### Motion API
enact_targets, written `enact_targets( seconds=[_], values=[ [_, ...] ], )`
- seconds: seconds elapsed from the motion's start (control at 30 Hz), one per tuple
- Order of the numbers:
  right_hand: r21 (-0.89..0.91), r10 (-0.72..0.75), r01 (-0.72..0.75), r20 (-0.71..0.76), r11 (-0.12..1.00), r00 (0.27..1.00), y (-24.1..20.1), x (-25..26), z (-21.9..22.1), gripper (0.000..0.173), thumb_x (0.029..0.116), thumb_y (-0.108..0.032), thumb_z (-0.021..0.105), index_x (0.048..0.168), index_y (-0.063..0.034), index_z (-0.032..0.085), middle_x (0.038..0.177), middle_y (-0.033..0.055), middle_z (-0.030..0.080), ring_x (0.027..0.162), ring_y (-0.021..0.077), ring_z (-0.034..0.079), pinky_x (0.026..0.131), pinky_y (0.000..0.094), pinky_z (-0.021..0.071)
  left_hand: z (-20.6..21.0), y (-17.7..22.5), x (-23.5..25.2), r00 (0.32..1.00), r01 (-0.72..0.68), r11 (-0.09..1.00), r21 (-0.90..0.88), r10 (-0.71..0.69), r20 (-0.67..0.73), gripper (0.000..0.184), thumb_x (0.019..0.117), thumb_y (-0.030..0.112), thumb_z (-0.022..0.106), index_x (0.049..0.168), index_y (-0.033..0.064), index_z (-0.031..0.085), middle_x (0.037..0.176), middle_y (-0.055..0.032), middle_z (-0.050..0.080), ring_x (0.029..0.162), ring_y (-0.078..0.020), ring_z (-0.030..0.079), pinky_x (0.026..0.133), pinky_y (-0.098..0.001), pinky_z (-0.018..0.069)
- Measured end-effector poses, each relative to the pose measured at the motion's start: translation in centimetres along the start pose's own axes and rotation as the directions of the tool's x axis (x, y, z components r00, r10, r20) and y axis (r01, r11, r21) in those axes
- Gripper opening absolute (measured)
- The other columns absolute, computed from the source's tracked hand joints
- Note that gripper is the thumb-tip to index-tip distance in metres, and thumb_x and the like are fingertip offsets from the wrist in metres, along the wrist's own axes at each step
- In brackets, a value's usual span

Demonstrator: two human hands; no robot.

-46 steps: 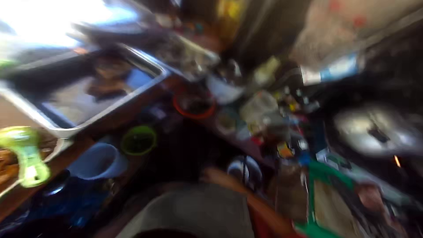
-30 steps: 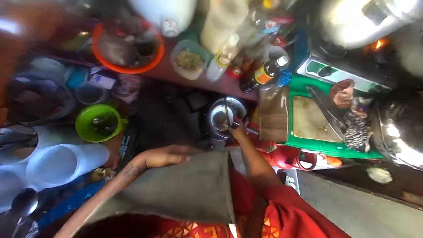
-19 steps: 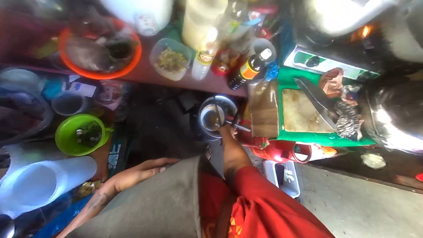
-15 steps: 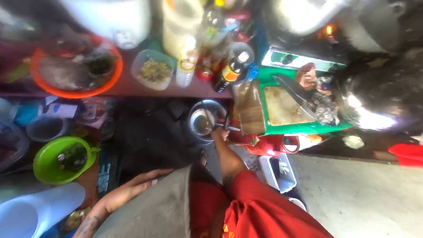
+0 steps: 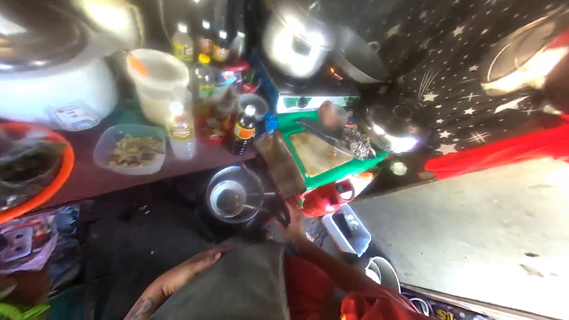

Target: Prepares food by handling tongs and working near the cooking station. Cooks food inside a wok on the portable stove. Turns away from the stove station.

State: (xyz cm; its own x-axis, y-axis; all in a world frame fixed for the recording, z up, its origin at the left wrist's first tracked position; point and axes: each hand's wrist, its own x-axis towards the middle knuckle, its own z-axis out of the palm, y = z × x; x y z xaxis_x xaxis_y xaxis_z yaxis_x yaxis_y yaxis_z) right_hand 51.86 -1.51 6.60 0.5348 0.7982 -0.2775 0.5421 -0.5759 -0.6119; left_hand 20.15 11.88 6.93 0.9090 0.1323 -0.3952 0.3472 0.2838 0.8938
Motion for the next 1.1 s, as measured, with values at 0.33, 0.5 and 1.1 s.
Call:
enact_targets(
  seconds=[0.33, 0.5, 1.1],
  values=[
    [0.295, -0.492, 0.597, -0.360, 0.746, 0.793, 1.9, 18.9, -13.5, 0.059, 0.0901, -0.015, 0.070, 0.134, 0.0139, 0.045, 0.110, 0.0201, 0.067, 0.093, 0.0156, 0.069, 0.084, 0.0324, 0.0602, 4.2, -1.1, 19.9, 0.964, -0.099, 0.988, -0.117, 0.066, -0.257, 0.051, 0.1070, 0.041, 0.047, 0.145, 0.0080, 0.055, 0.143, -0.0055, 0.060, 0.133, -0.0118, 0.055, 0.116, -0.0333, 0.0409],
    [-0.216, -0.132, 0.103, -0.120, 0.971, 0.984, 5.3, 28.9, -24.8, 0.050, 0.0976, -0.032, 0.067, 0.137, -0.0019, 0.059, 0.116, 0.0225, 0.072, 0.108, 0.0391, 0.070, 0.096, 0.0582, 0.0537, 10.0, 4.6, 26.6, 0.923, -0.136, 0.974, -0.180, 0.059, -0.381, 0.043, 0.1073, 0.029, 0.039, 0.137, 0.0054, 0.059, 0.132, 0.0010, 0.066, 0.121, -0.0020, 0.060, 0.109, -0.0239, 0.0456],
    [-0.624, -0.439, 0.239, -0.186, 0.744, 0.879, 17.1, 48.2, -36.6, 0.041, 0.0849, 0.002, 0.075, 0.125, -0.0041, 0.069, 0.140, 0.0192, 0.062, 0.137, 0.0414, 0.052, 0.113, 0.0614, 0.0414, 14.7, 8.3, 28.9, 0.888, -0.016, 0.989, -0.146, -0.053, -0.458, 0.041, 0.1070, 0.023, 0.036, 0.135, 0.0064, 0.061, 0.131, 0.0011, 0.066, 0.119, -0.0010, 0.060, 0.108, -0.0241, 0.0461]
  ],
)
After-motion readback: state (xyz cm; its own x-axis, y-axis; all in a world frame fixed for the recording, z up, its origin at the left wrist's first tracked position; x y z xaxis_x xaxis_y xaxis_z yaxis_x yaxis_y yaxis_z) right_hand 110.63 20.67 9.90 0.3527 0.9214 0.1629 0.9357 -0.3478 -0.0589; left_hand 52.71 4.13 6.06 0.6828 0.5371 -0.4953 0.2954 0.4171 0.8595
